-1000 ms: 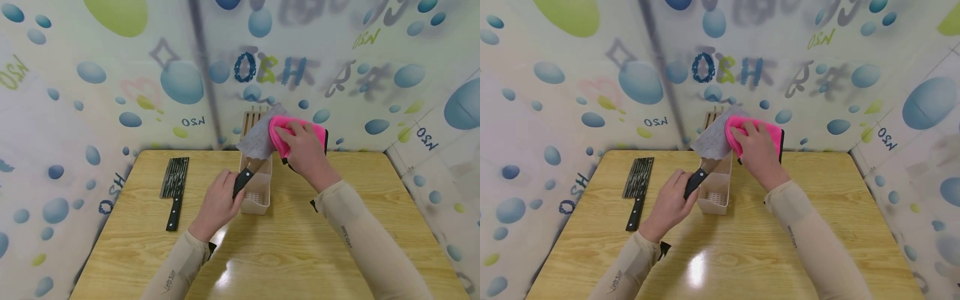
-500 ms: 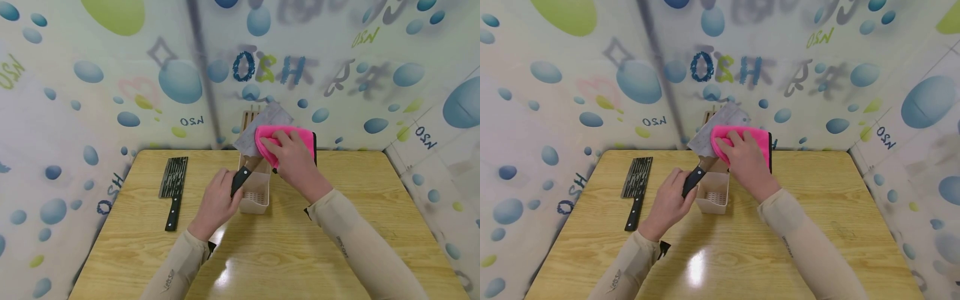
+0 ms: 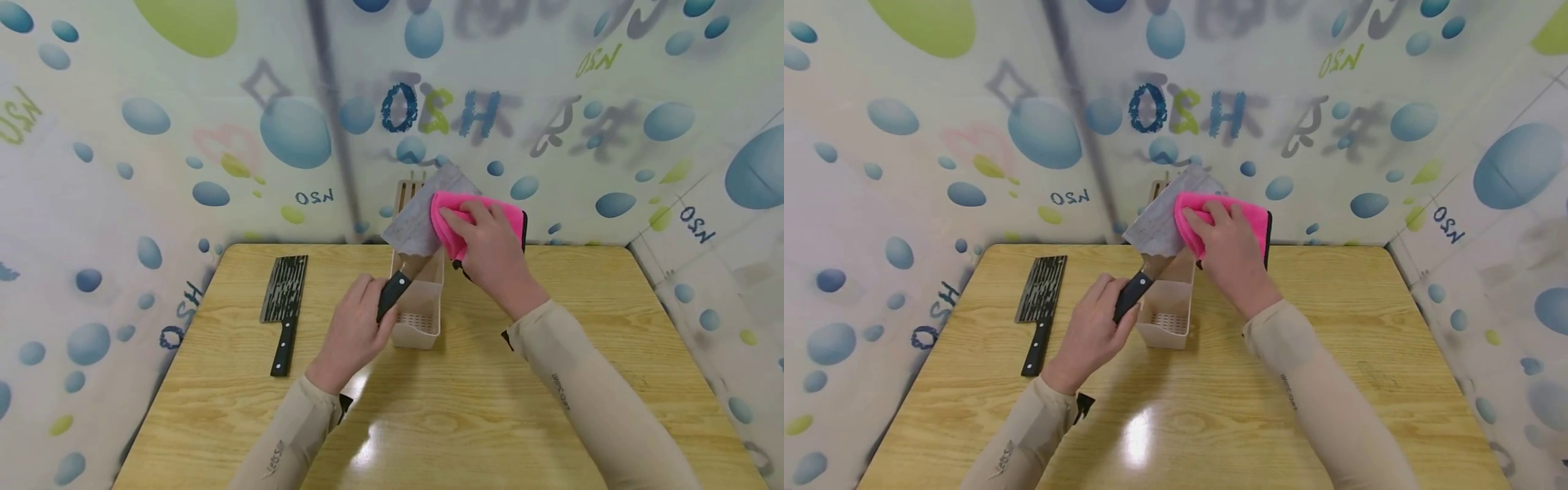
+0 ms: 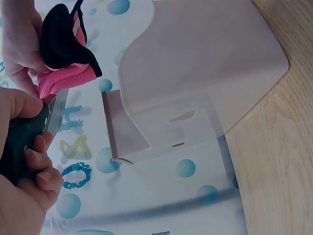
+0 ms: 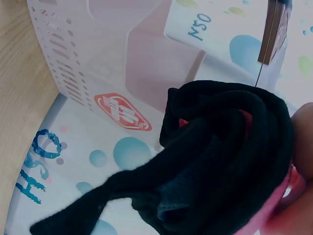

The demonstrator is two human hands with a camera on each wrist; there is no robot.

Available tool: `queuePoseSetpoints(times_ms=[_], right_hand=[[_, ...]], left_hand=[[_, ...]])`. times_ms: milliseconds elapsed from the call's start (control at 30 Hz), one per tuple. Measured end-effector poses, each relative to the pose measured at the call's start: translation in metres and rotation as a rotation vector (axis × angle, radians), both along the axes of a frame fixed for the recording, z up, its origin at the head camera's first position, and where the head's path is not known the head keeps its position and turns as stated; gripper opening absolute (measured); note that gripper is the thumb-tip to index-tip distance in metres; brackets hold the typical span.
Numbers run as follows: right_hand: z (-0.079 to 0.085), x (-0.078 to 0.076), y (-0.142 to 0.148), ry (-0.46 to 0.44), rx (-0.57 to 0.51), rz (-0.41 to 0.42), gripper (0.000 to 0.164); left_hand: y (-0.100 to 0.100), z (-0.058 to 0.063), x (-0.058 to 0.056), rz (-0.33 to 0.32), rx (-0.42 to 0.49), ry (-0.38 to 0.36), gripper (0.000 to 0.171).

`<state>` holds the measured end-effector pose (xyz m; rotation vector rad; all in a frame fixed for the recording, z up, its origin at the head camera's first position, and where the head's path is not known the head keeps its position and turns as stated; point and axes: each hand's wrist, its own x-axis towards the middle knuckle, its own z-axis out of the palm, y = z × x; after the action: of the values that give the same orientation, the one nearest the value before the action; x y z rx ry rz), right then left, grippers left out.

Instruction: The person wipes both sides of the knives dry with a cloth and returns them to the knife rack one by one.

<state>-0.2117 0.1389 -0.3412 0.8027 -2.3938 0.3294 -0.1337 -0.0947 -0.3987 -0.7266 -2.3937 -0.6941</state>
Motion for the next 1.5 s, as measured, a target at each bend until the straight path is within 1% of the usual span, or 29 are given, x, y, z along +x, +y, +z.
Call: queuePoseSetpoints(times_ms=[400,533,667,767,1033,1333,1500], right_hand=[[0.002,-0.015,0.015,-0.074,-0.054,-0.082,0.050],[0.002,-0.015,0.018,-0.126,-0.076,-0.101,0.051],[0.002,-0.011,0.016,-0.171,-0.083,-0.108,0.052],[0.002,-0.007,0.014,-0.158,-0.076,-0.091,0.052],[0.000,0.003,0.002,-0.075,-0.042,-0.019,0.050],[-0.003,0.016,-0.011,-0.042,-0.030,0.035,0.046],[-0.004,0.020,-0.016,-0.022,-0.018,0.043,0.044]], left_hand=[[-0.002,-0.001,0.002,0.003,-0.011,-0.007,0.024],[-0.003,-0.001,0.002,0.004,-0.009,-0.012,0.024],[-0.002,-0.001,0.001,0.003,-0.002,-0.016,0.024],[-0.001,-0.001,0.001,0.001,0.005,-0.010,0.024],[0.002,-0.001,-0.002,0.005,0.026,0.021,0.024],[0.002,0.000,-0.002,0.014,0.046,0.016,0.024],[0.002,0.001,-0.002,0.015,0.055,0.013,0.024]])
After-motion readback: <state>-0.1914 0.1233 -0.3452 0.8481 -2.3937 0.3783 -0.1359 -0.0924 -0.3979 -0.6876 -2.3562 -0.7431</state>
